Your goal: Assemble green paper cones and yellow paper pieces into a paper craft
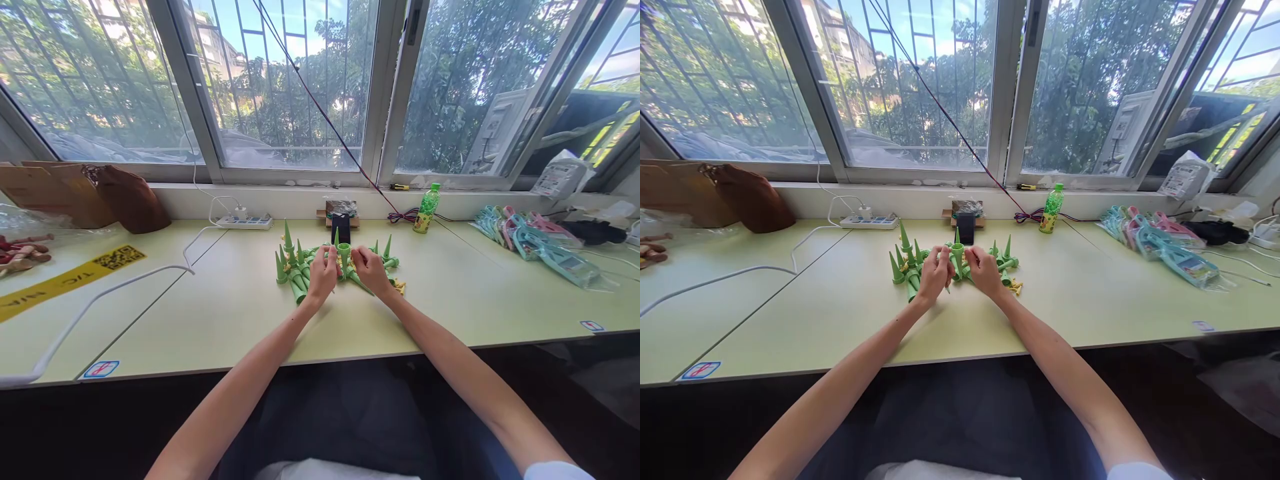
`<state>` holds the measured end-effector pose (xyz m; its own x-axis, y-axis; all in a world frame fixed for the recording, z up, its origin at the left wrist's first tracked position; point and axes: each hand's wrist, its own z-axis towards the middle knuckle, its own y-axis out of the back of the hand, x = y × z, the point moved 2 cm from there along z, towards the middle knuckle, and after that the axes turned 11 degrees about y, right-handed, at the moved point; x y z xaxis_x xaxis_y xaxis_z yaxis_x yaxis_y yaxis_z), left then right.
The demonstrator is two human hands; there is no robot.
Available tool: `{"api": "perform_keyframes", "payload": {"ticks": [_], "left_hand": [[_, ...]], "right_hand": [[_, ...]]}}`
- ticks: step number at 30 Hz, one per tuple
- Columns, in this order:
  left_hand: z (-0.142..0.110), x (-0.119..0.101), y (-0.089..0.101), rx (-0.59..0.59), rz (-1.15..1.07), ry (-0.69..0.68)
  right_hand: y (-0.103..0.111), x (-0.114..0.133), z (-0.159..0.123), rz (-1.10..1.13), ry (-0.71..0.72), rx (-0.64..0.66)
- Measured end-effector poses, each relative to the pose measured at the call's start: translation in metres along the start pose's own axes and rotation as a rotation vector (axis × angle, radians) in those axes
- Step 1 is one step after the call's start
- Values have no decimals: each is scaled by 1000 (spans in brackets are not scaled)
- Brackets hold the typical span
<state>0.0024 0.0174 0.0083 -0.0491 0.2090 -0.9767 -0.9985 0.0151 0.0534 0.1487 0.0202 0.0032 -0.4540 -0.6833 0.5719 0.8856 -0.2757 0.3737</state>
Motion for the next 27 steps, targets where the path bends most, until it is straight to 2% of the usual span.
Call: {"api": "perform_keyframes", "payload": {"ticks": [4,10,27], "left_hand": [[-1,0,-1,101,-138,149],[-1,-1,-2,156,-257,295],[0,-3,-1,204,-272,275]], "right_hand": [[-1,3,-1,52,52,88],[-1,4,-1,80,27,105],[2,1,0,-22,34,81]]}}
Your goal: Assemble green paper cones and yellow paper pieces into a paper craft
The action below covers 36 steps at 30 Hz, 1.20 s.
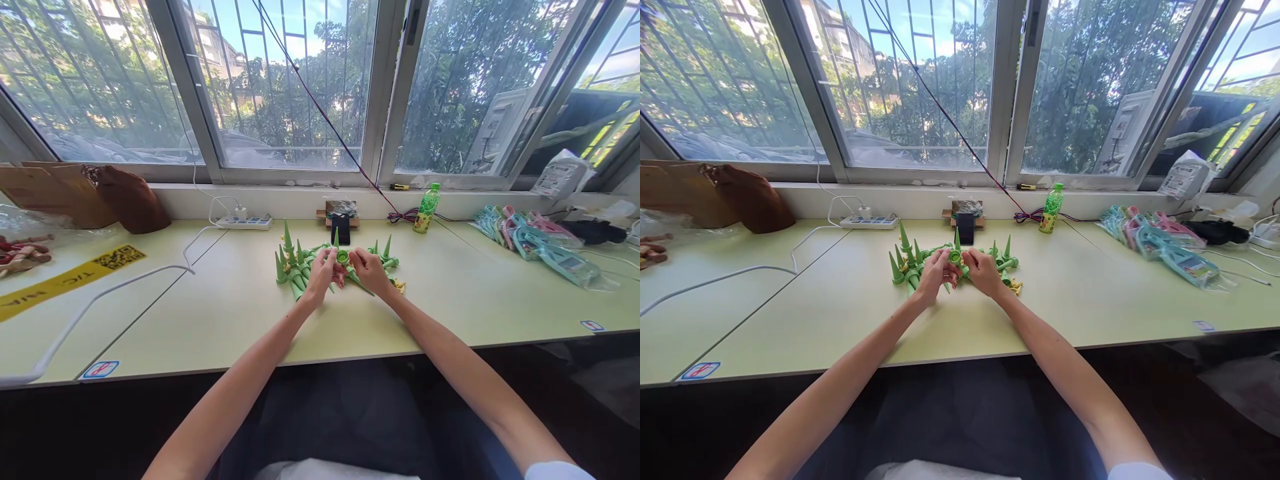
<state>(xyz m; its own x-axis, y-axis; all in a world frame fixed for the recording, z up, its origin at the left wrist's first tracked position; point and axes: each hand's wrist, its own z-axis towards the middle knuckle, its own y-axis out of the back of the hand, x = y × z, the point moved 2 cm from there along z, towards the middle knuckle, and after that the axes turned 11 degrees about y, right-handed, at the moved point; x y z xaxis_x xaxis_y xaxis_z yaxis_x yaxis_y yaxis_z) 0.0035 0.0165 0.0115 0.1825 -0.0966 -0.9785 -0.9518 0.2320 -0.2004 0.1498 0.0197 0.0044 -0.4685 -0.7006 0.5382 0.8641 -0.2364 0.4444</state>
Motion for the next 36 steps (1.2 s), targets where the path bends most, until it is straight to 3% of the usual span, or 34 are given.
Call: {"api": "perform_keyframes", "payload": {"ticks": [26,36], "left_hand": [[-3,1,-2,95,64,-151],[9,9,1,144,82,-245]], "right_hand": [[4,-4,2,7,-66,-47],[5,-4,3,2,-54,-59]]}}
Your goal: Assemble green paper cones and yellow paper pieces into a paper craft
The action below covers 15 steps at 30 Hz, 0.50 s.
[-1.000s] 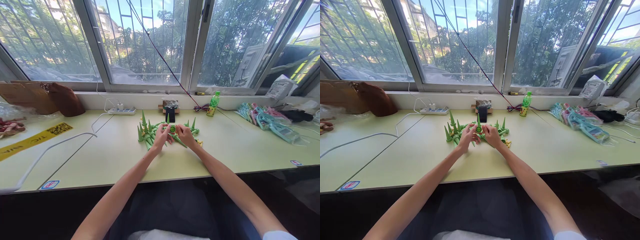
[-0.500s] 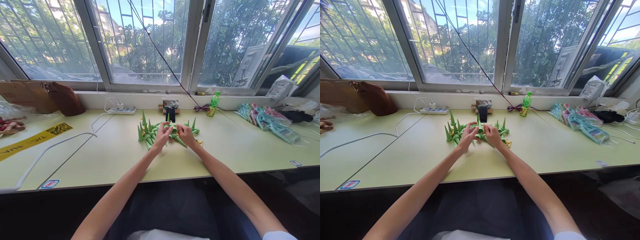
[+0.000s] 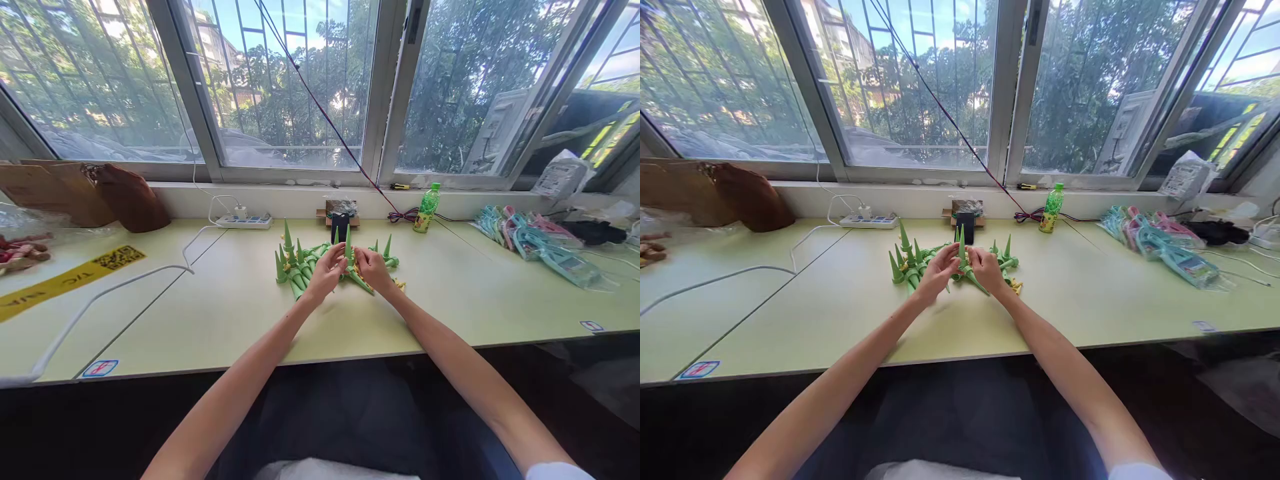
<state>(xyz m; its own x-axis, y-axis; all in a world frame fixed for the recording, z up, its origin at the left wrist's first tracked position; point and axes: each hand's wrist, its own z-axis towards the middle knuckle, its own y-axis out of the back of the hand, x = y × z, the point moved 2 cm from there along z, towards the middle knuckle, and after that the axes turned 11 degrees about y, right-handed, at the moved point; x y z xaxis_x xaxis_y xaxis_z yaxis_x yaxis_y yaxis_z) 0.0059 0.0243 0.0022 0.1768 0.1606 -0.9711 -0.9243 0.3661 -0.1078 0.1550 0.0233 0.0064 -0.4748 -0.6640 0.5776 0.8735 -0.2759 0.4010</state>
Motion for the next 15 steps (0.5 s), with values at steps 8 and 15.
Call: {"api": "perform_keyframes", "payload": {"ticks": [8,15], "left_hand": [[3,5,5,-26,4,-59],[2,0,3,-126,33,-60]], "right_hand": [[-3,-2,0,-5,23,12],[-3,-2,0,-33,51,6]]}}
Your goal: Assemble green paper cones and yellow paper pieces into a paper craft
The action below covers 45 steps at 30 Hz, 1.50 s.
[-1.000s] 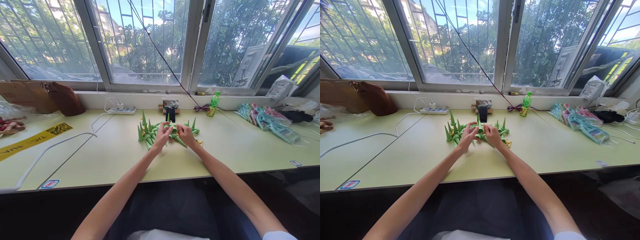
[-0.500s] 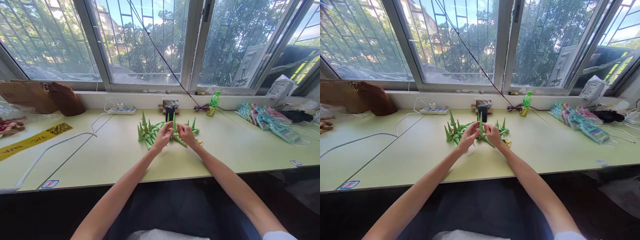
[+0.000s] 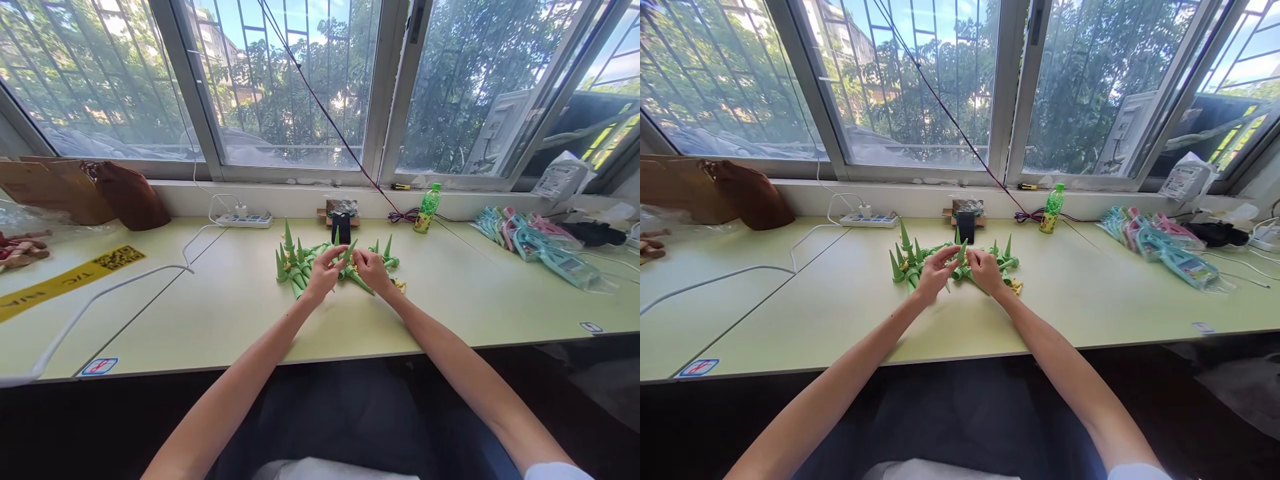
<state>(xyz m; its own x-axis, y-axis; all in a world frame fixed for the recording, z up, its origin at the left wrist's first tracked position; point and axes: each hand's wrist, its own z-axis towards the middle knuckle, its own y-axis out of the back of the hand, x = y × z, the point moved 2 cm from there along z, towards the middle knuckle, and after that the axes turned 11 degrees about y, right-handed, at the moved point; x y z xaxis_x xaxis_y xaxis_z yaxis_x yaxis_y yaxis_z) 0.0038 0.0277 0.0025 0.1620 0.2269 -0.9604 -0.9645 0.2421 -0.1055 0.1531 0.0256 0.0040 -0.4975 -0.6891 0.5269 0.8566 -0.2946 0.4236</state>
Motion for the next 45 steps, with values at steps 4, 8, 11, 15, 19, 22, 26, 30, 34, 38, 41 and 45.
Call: {"api": "perform_keyframes", "payload": {"ticks": [4,8,11,15,19,22,26,30,34,38,41,45], "left_hand": [[-3,-5,-1,-118,15,35],[-3,-6,-2,-177,-4,83],[-3,-5,-1,-226,9,120],[-4,-6,-2,-178,-42,192],[-8,-9,-6,-61,-85,272],[-9,-11,-6,-42,-85,275],[-9,-12,-5,-18,-76,293],[-9,-11,-4,13,-71,287],[-8,-8,-4,15,-41,251],[-7,-6,-4,35,32,177],[-7,-6,-4,47,92,113],[-9,-7,-3,20,234,-3]], "right_hand": [[0,2,0,-16,10,-24],[0,5,-1,-50,32,-49],[2,6,-1,-67,49,-71],[2,8,-2,-69,82,-48],[0,7,-3,-73,110,-18],[0,6,-3,-65,103,-18],[0,5,-3,-54,88,-13],[1,5,-3,-33,61,-7],[2,5,-3,-29,34,-2],[3,5,-2,-32,12,-5],[4,5,-1,-28,11,-11],[4,5,-1,-9,14,-17]]}}
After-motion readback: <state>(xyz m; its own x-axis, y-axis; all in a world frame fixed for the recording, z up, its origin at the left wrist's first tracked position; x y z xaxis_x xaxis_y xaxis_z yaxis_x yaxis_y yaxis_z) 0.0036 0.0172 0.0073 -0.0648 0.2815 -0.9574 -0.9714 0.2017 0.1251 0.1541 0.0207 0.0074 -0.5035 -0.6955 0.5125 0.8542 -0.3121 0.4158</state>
